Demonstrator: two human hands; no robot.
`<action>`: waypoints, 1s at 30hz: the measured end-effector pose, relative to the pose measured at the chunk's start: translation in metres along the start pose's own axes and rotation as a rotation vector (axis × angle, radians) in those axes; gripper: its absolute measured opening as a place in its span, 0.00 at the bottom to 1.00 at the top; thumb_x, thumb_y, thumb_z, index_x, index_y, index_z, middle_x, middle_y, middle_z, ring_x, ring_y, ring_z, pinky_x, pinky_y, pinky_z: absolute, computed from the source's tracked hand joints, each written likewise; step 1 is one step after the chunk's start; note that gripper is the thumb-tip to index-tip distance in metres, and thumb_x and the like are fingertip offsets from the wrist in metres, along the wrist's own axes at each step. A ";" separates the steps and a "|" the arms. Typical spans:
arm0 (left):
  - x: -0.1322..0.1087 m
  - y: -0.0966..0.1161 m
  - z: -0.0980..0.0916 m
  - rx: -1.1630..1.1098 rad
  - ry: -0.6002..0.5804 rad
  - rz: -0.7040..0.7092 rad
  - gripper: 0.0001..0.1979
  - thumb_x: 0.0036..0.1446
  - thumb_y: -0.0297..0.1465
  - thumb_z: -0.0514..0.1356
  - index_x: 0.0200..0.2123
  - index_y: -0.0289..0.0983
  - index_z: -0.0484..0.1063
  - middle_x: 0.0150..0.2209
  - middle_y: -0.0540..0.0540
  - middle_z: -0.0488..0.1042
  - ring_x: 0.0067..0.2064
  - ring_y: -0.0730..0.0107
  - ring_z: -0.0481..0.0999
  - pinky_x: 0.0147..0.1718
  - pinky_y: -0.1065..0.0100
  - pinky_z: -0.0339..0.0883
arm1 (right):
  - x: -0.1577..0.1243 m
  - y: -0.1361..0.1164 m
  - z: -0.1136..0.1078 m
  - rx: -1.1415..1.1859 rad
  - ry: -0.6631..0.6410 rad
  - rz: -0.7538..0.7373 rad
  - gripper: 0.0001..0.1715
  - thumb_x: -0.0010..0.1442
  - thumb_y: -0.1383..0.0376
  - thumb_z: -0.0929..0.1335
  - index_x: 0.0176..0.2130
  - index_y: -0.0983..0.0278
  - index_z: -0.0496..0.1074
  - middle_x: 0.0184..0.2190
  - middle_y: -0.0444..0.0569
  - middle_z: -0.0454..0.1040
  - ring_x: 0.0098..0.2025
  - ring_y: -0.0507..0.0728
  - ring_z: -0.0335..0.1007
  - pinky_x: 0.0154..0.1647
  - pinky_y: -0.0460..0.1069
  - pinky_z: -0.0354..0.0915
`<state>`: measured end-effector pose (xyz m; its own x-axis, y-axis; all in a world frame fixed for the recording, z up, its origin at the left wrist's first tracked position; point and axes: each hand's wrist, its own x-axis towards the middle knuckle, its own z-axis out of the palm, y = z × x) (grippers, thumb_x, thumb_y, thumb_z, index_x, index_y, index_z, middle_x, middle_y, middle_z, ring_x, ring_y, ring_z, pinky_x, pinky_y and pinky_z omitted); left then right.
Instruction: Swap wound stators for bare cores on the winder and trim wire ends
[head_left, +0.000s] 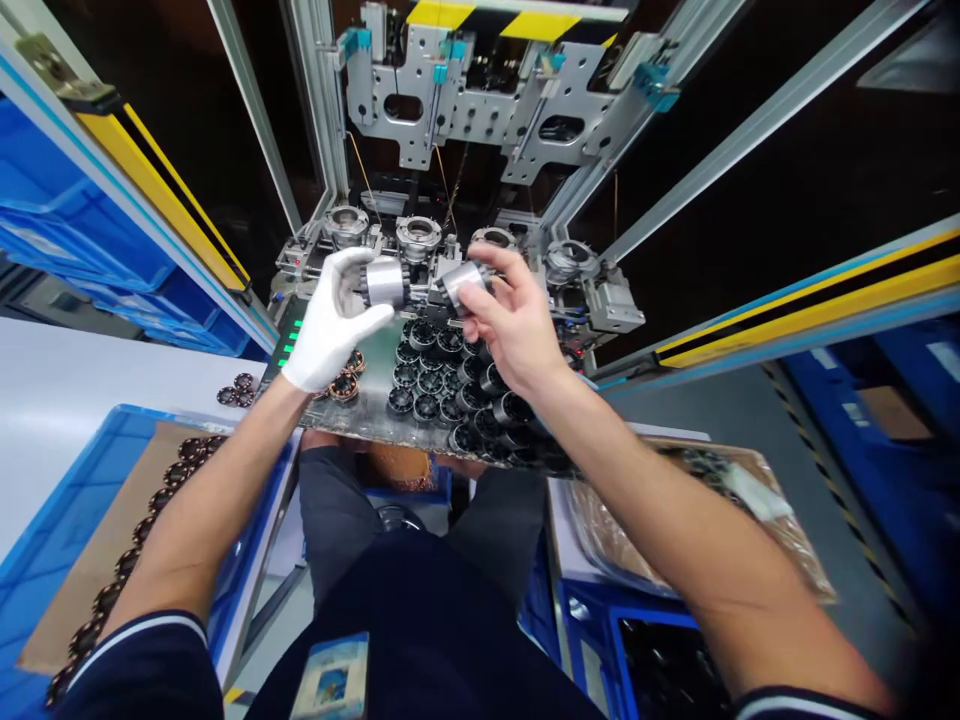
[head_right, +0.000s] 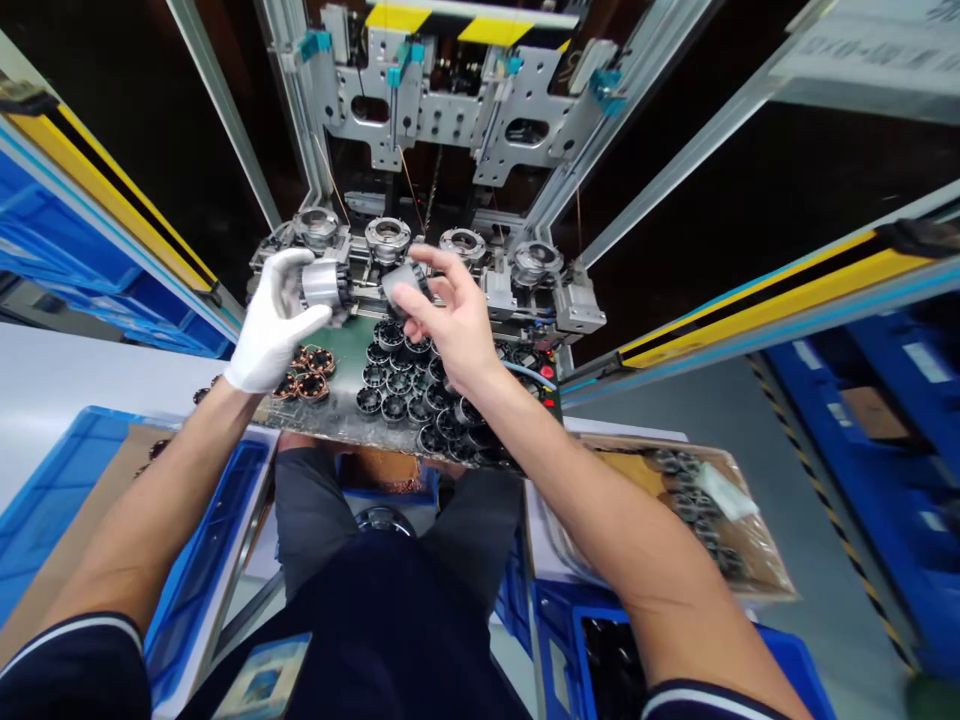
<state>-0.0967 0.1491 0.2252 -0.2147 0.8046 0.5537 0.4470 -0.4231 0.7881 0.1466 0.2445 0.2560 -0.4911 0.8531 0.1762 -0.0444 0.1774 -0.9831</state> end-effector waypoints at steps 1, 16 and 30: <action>-0.013 0.013 0.003 -0.032 -0.020 -0.012 0.47 0.61 0.67 0.69 0.74 0.50 0.64 0.70 0.37 0.71 0.71 0.43 0.75 0.63 0.46 0.80 | -0.018 -0.010 0.003 0.040 -0.030 0.034 0.43 0.55 0.39 0.82 0.61 0.45 0.71 0.44 0.46 0.76 0.30 0.55 0.71 0.29 0.55 0.75; -0.076 0.099 0.000 -0.093 -0.138 0.068 0.48 0.59 0.63 0.74 0.76 0.53 0.65 0.72 0.38 0.74 0.71 0.39 0.78 0.68 0.41 0.78 | -0.125 -0.082 0.002 0.276 -0.175 0.176 0.40 0.52 0.52 0.86 0.56 0.49 0.71 0.44 0.44 0.78 0.27 0.53 0.75 0.25 0.52 0.76; -0.086 0.108 0.001 -0.123 -0.134 0.067 0.34 0.66 0.48 0.77 0.70 0.52 0.72 0.68 0.41 0.79 0.67 0.47 0.82 0.66 0.44 0.81 | -0.134 -0.069 -0.001 0.265 -0.183 0.193 0.39 0.53 0.54 0.87 0.56 0.51 0.72 0.45 0.44 0.79 0.28 0.54 0.78 0.27 0.52 0.78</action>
<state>-0.0287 0.0343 0.2624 -0.0671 0.8178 0.5716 0.3448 -0.5186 0.7824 0.2161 0.1181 0.2999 -0.6591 0.7520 -0.0020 -0.1476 -0.1320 -0.9802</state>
